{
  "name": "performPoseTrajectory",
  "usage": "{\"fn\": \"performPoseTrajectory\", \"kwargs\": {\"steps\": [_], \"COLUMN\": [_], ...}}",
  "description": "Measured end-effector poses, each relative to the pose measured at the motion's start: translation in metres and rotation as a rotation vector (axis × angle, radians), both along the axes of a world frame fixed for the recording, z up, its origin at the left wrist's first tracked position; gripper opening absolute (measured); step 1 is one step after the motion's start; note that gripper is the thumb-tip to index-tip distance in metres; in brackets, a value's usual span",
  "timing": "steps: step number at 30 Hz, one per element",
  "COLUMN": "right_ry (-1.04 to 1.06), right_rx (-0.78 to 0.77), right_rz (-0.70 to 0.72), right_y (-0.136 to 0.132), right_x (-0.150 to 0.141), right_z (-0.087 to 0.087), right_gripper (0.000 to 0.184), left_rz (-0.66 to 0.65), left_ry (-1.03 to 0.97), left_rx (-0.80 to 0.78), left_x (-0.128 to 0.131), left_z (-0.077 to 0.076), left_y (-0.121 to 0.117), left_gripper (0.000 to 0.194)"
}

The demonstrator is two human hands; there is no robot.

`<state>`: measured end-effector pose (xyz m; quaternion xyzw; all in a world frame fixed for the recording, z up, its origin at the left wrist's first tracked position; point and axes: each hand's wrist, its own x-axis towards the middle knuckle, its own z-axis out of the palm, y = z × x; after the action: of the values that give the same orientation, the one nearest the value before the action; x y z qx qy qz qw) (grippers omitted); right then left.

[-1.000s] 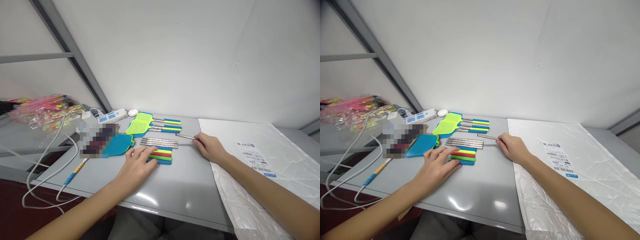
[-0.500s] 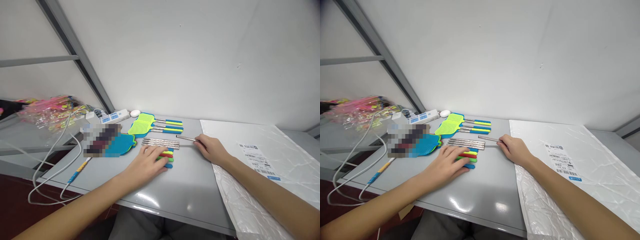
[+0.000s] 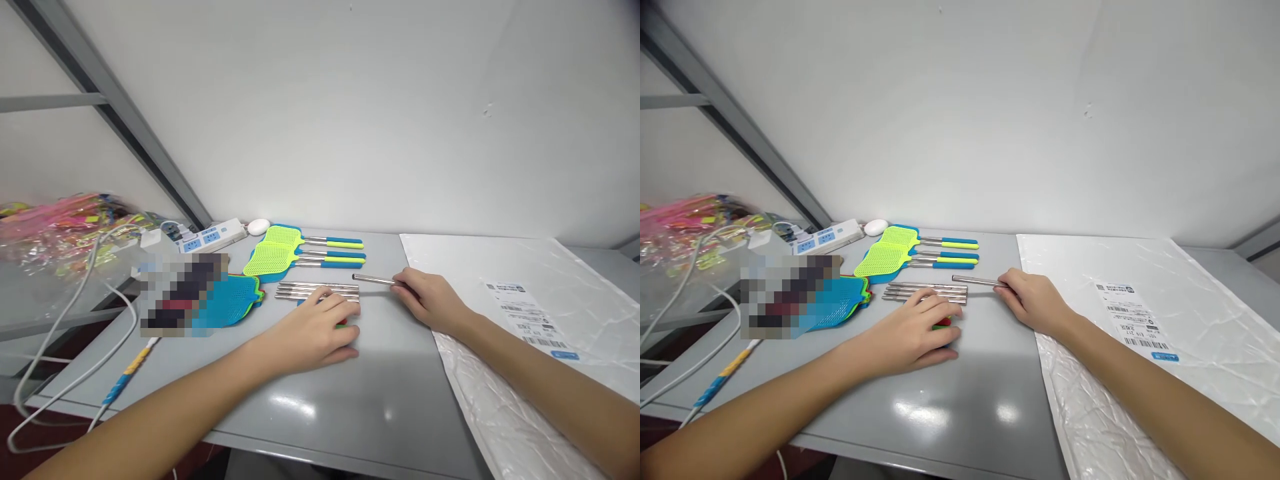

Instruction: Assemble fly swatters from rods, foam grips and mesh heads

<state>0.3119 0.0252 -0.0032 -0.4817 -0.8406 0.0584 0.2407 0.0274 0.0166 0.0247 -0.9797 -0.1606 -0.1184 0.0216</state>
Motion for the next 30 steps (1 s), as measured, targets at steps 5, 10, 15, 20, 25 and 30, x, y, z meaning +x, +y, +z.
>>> {"fn": "performPoseTrajectory", "kwargs": {"steps": [5,10,15,20,25,30], "right_ry": [0.0,0.012,0.011,0.002,0.001,0.0], "right_rx": [-0.017,-0.036,-0.04,-0.035,-0.039,-0.041], "right_rz": [0.009,0.005,0.011,0.011,0.011,0.012], "right_y": [0.0,-0.001,0.0,-0.002,-0.002,-0.003], "right_x": [0.0,0.001,0.001,0.002,0.001,0.001], "right_z": [-0.001,-0.001,-0.001,-0.002,-0.001,0.0], "right_gripper": [0.016,0.015,0.014,0.014,0.015,0.015], "left_rz": [-0.009,-0.005,0.011,0.083,0.161,0.183], "left_ry": [-0.023,-0.04,-0.024,-0.031,-0.077,-0.094], "left_rx": [-0.033,-0.04,-0.065,-0.109,-0.175,-0.209], "left_x": [-0.002,-0.003,-0.005,-0.007,-0.011,-0.014], "left_z": [-0.002,-0.002,-0.003,0.0,0.001,0.003], "left_y": [0.004,0.007,0.01,0.01,0.009,0.01], "left_gripper": [0.023,0.025,0.026,0.036,0.049,0.063]}}
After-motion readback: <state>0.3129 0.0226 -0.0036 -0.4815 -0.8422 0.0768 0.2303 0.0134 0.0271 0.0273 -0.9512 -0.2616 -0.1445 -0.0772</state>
